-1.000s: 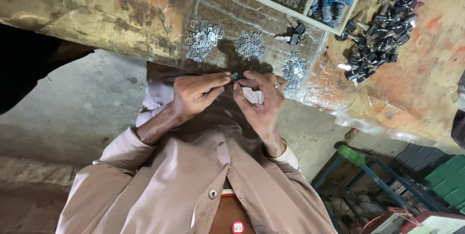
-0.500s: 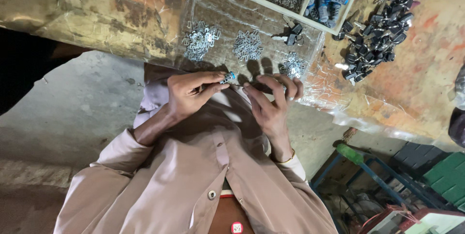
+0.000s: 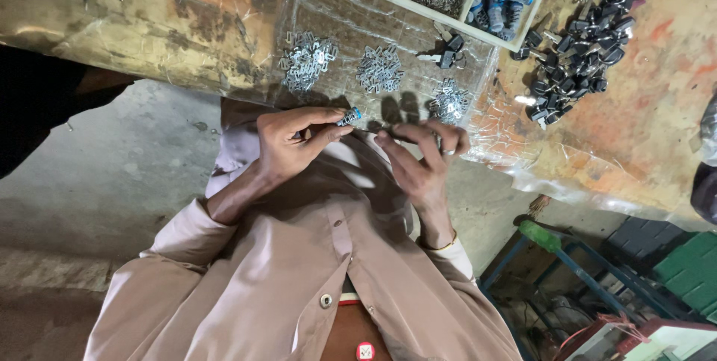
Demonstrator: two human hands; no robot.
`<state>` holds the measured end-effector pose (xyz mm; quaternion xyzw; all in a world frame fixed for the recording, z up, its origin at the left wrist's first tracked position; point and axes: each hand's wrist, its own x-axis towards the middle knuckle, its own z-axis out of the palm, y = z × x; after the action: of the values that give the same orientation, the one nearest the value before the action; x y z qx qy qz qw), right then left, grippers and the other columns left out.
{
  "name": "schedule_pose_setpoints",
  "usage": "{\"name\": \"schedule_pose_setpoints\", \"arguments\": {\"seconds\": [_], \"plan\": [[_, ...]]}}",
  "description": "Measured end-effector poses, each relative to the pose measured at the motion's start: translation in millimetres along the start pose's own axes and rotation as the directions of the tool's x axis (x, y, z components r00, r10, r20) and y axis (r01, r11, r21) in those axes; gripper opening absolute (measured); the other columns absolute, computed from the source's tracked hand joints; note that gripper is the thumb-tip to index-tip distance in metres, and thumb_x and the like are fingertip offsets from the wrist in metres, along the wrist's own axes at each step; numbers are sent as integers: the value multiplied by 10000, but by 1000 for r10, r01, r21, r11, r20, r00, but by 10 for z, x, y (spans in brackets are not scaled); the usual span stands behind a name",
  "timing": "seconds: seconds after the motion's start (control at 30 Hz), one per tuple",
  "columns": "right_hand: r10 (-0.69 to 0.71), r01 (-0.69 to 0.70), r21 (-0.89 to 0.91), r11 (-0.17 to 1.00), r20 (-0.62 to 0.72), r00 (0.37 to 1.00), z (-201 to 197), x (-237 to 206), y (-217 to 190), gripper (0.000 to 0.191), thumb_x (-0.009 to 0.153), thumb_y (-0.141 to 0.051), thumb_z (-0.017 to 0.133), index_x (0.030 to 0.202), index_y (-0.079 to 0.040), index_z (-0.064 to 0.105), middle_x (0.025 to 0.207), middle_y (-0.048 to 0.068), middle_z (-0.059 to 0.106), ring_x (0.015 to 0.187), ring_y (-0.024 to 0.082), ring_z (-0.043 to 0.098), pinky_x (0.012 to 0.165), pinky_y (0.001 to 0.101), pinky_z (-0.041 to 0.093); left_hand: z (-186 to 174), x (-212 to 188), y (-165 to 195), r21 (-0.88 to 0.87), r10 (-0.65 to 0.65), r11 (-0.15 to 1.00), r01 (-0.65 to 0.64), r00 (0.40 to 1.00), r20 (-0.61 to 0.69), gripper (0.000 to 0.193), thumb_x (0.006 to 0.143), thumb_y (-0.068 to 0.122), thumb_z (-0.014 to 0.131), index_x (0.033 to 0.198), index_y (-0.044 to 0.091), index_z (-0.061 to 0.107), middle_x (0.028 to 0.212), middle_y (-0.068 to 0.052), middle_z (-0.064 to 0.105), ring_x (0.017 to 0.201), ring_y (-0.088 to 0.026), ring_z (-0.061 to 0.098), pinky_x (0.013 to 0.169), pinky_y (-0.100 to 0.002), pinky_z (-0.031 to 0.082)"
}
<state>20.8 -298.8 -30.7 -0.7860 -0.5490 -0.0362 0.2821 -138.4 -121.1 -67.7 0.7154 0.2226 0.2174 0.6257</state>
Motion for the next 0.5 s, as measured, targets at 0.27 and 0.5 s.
{"name": "schedule_pose_setpoints", "arguments": {"seconds": [0.27,0.5], "plan": [[271,-261,466,845,47,961,117,79,-227,180,865,-5,815,1018,-93,779,988,16,765,946,172,678,1018,345,365,26,-4,-7,70,94,993,-92,995,-32,256,878,8,860,1101,-27,740,1099,-150,771,934,-193,784,774,-279,644],[368,-351,476,806,62,928,143,312,-423,176,849,-29,829,996,-74,744,947,33,747,913,182,655,994,348,349,17,11,4,152,155,977,-152,988,-13,243,866,-13,850,1088,-8,751,1107,-131,775,910,-204,795,723,-276,643]]}}
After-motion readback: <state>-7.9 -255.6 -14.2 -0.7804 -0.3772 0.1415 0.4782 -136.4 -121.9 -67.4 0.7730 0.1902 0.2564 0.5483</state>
